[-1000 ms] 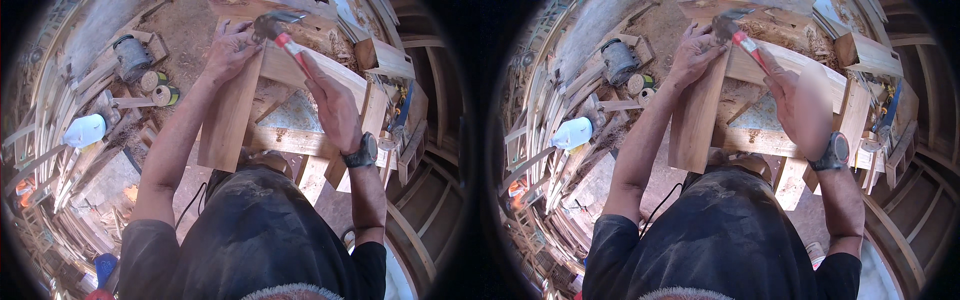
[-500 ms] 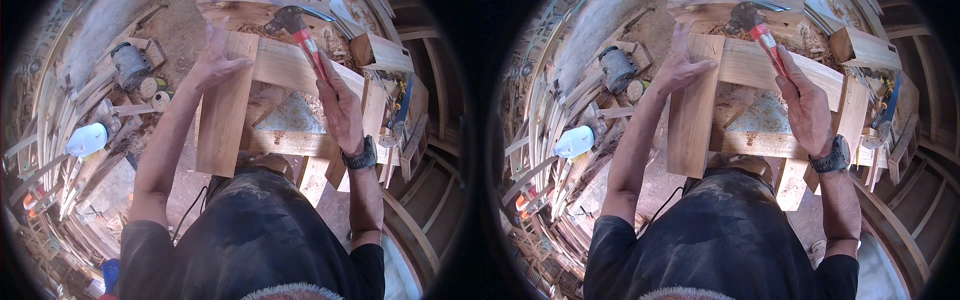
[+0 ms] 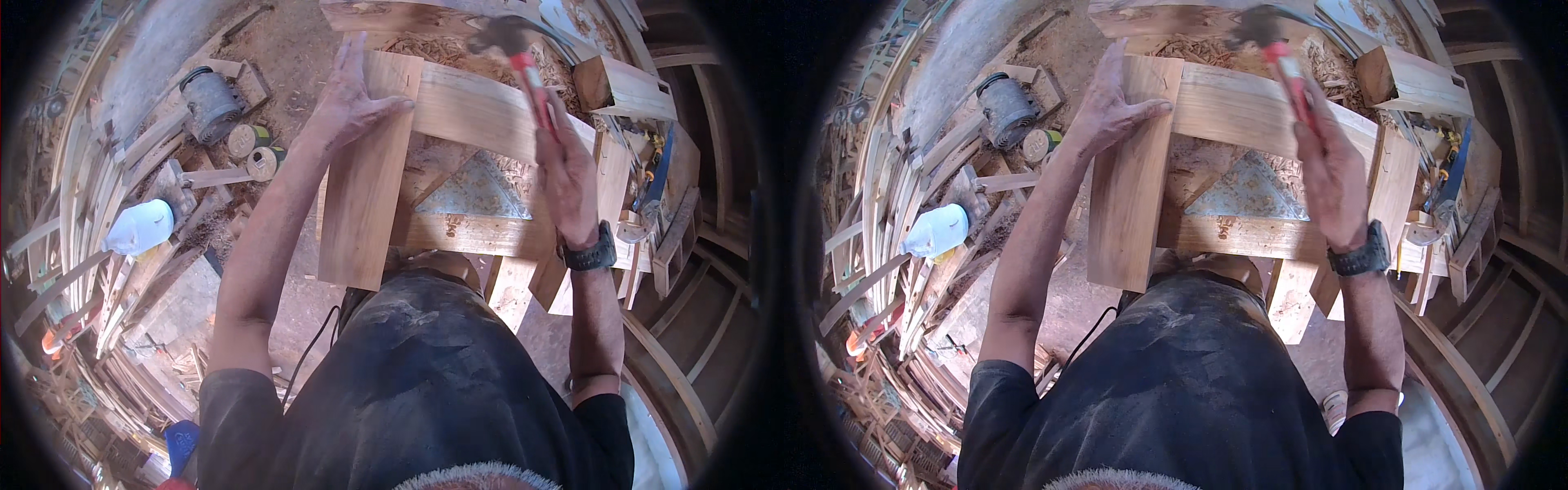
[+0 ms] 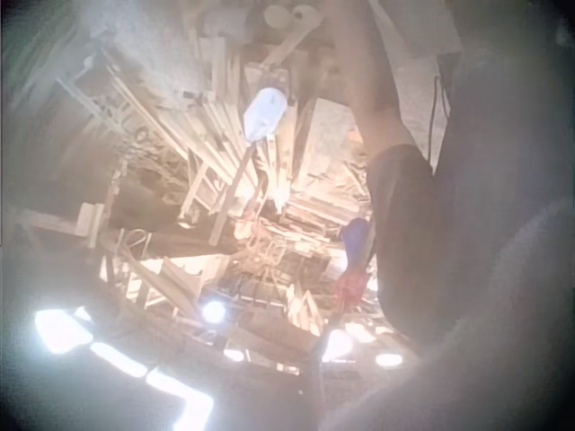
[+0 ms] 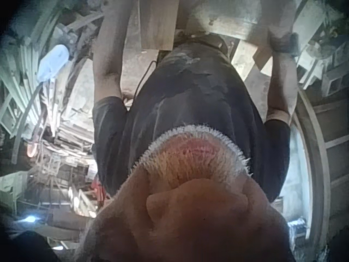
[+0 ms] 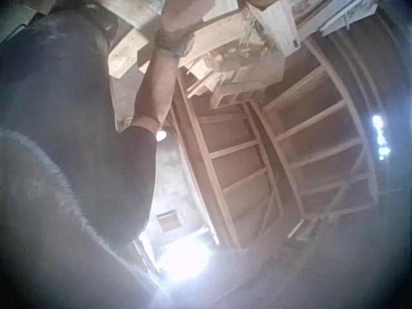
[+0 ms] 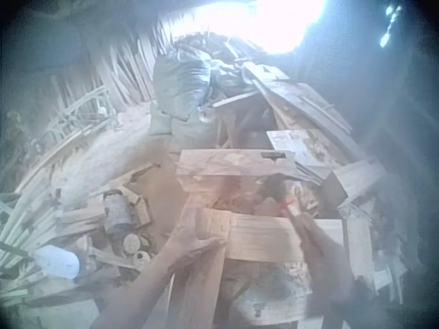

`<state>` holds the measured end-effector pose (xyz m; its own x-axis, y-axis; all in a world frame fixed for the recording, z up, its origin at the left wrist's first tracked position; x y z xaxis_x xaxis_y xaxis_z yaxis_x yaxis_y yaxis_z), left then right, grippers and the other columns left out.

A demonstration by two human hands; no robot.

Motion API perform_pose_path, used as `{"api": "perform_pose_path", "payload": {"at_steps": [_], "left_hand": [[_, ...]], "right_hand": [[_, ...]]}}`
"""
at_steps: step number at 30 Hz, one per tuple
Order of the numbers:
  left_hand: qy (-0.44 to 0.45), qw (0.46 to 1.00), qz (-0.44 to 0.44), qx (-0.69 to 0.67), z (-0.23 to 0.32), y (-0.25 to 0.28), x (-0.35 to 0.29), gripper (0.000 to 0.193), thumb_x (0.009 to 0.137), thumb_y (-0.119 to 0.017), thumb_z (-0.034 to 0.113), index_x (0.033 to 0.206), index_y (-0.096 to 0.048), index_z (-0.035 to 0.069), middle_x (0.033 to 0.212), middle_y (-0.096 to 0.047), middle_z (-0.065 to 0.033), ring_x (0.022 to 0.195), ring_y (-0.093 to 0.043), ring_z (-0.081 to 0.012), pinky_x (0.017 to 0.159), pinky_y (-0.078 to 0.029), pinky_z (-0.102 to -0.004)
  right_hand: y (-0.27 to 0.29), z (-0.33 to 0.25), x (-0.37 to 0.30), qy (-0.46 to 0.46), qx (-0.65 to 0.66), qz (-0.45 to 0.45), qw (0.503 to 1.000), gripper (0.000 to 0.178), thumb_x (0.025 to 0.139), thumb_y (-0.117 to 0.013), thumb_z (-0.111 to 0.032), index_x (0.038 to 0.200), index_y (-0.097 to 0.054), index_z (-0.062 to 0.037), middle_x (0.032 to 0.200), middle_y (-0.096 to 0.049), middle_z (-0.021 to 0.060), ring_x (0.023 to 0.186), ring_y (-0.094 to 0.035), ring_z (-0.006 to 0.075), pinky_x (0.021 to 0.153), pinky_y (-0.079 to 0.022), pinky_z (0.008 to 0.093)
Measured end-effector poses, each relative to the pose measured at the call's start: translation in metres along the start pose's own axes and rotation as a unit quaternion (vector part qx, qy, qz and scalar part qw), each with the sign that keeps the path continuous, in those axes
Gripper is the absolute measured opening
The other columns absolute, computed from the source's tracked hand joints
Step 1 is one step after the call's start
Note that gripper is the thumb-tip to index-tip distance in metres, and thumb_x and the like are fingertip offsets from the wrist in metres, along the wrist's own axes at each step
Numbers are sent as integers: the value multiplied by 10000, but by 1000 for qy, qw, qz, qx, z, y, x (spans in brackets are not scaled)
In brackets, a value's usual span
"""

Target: The person aligns wooden boards on a workbench using a speed square, joins them by hammering nails, and measures the assembly with a tape measure before lifting the wooden frame.

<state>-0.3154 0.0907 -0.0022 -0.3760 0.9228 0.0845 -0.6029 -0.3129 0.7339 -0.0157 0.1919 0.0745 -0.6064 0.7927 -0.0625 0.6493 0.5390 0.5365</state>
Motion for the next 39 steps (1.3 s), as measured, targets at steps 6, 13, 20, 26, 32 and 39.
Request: {"api": "perform_pose_path", "payload": {"at_steps": [6,13,20,26,32,39], "left_hand": [[49,999,-8,-16,-2,1,-6,1362,699,-925,563,1632,-149,-54,1597,-376,-332,1503,-384,-434,1257,-328,-460],[103,990,-77,-56,-1,-1,1,1446,691,-916,593,1641,-34,-47,1440,-546,-378,1375,-546,-471,1183,-432,-482],[151,985,-84,8,-12,-4,1,1451,659,-919,638,1660,-79,8,1498,-504,-360,1395,-536,-444,1185,-425,-453],[182,978,-102,23,-15,-5,-3,1489,639,-928,651,1649,-72,-30,1489,-512,-361,1407,-526,-438,1202,-406,-443],[144,984,-106,-13,-18,-4,6,1536,602,-927,693,1631,-84,-75,1507,-483,-375,1420,-508,-447,1220,-386,-446],[175,980,-83,-45,6,14,1,1376,668,-890,569,1615,-125,-73,1521,-477,-347,1450,-479,-419,1198,-405,-425]], "right_hand": [[100,105,-39,-181,-66,148,970,394,1047,-654,-326,1285,-676,-13,858,-596,-31,732,-509,57,653,-417,251],[171,194,-57,-116,-90,240,959,442,1052,-635,-325,1355,-650,-4,1038,-716,52,893,-617,128,810,-507,311],[173,183,-55,-173,-133,235,947,380,1046,-641,-296,1250,-686,22,1061,-736,91,914,-642,154,844,-511,327],[170,201,-53,-147,-103,209,961,407,1055,-632,-317,1258,-677,33,1034,-735,95,904,-640,159,838,-513,336],[161,169,-53,-97,-119,205,967,408,1060,-634,-341,1255,-669,17,1021,-720,92,895,-628,166,838,-508,342],[103,72,-41,-10,-126,124,984,345,1065,-651,-238,1336,-648,-23,1087,-705,79,951,-659,147,815,-542,300]]}}
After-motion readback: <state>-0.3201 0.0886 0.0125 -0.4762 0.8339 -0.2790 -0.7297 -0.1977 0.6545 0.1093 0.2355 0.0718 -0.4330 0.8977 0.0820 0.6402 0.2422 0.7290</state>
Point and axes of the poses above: each hand's wrist, its own x-axis towards the middle knuckle, its own y-axis out of the back of the hand, z = x × y, the point moved 9 cm from there along x, towards the middle knuckle
